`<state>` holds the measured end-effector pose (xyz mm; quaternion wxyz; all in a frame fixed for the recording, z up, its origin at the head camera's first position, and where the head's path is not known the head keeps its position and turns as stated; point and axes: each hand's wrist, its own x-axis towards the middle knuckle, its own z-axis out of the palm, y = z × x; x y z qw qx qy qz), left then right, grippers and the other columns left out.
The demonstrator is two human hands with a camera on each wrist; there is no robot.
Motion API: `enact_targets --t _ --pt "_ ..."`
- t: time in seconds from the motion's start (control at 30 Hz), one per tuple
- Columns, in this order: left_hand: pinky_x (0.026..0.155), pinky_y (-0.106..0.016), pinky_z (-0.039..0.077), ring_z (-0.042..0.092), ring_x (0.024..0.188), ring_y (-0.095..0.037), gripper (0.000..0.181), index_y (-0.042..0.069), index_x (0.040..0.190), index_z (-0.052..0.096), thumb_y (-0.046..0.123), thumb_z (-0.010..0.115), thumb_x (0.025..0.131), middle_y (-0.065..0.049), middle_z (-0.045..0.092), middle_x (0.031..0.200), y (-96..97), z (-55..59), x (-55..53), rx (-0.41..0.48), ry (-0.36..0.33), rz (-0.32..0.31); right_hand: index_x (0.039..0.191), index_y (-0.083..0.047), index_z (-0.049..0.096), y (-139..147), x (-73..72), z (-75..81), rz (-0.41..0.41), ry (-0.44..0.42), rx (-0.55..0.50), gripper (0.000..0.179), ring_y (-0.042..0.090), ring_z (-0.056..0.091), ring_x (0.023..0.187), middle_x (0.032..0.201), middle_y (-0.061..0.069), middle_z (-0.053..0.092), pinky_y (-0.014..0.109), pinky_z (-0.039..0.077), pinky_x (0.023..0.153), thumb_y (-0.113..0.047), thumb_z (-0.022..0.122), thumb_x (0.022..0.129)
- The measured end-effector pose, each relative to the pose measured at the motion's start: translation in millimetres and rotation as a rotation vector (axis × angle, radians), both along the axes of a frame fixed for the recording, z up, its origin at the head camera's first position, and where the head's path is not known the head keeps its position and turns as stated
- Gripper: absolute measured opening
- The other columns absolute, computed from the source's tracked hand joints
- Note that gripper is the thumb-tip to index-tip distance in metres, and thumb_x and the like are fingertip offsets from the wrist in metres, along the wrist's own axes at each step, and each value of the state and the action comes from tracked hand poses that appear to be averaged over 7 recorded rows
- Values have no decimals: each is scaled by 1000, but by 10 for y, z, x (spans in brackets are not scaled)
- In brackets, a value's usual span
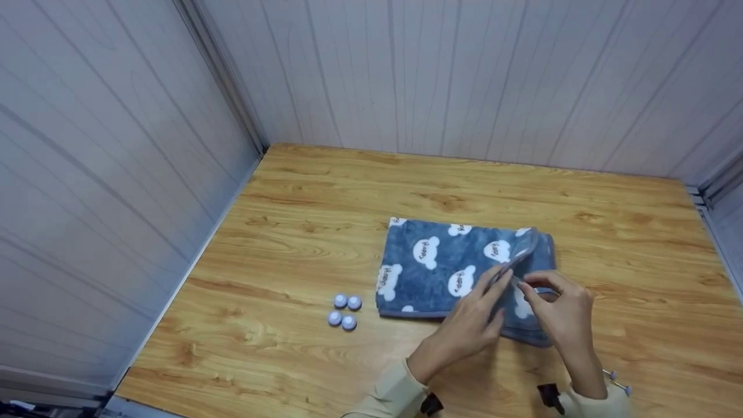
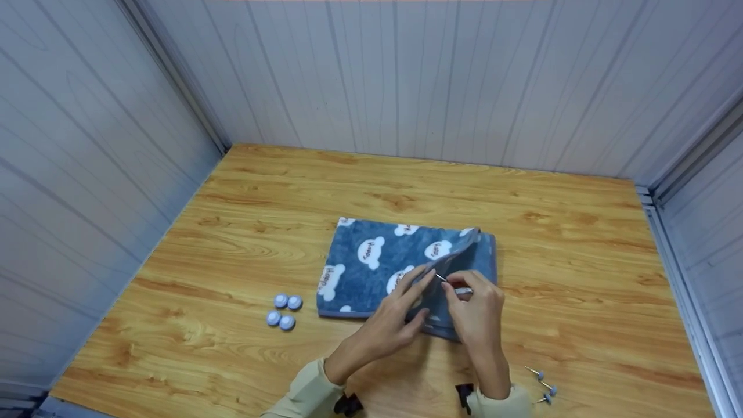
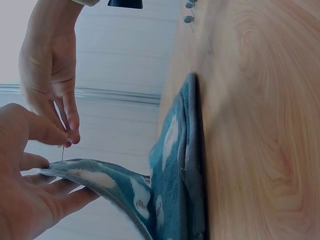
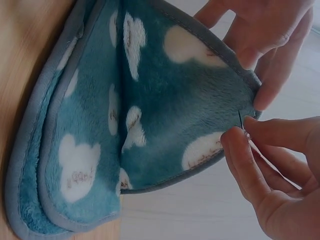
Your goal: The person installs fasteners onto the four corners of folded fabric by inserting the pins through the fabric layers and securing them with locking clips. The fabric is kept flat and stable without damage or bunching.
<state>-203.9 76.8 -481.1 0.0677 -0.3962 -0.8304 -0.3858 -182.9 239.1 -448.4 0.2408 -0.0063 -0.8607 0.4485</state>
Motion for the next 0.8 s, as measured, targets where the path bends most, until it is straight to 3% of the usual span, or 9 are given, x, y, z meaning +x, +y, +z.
enact_targets --t 0.17,0.3,0.4,0.6,0.8 --pt "64 -12 35 49 85 -6 66 7 149 25 0 51 89 -9 26 151 -3 5 -2 -2 46 2 82 1 71 -18 -6 -9 1 -5 -11 12 -6 60 73 79 10 69 10 48 59 8 75 74" --pt "64 -13 35 50 95 -8 65 7 148 28 -1 51 88 -8 29 150 0 15 -12 -2 76 8 84 3 71 -25 -24 -25 3 10 -22 12 -6 61 72 79 11 69 12 49 58 9 74 74" --pt "66 -12 37 52 98 -8 64 7 148 30 0 51 88 -8 31 149 3 16 -14 -3 64 -2 86 3 70 -35 -41 -36 -9 23 -13 15 -6 61 72 79 11 70 11 48 58 9 75 73" --pt "61 -12 33 51 87 -6 60 8 147 31 1 49 91 -6 30 150 4 10 -13 -6 39 -31 97 4 67 -55 -55 -42 -35 29 -10 29 -7 61 72 81 13 70 9 48 60 11 76 70" --pt "58 -10 30 43 74 -3 61 7 147 31 0 51 90 -4 29 151 9 13 0 -3 24 -66 105 5 67 -67 -57 -45 -37 21 17 35 12 68 74 83 14 70 11 49 62 13 73 71"
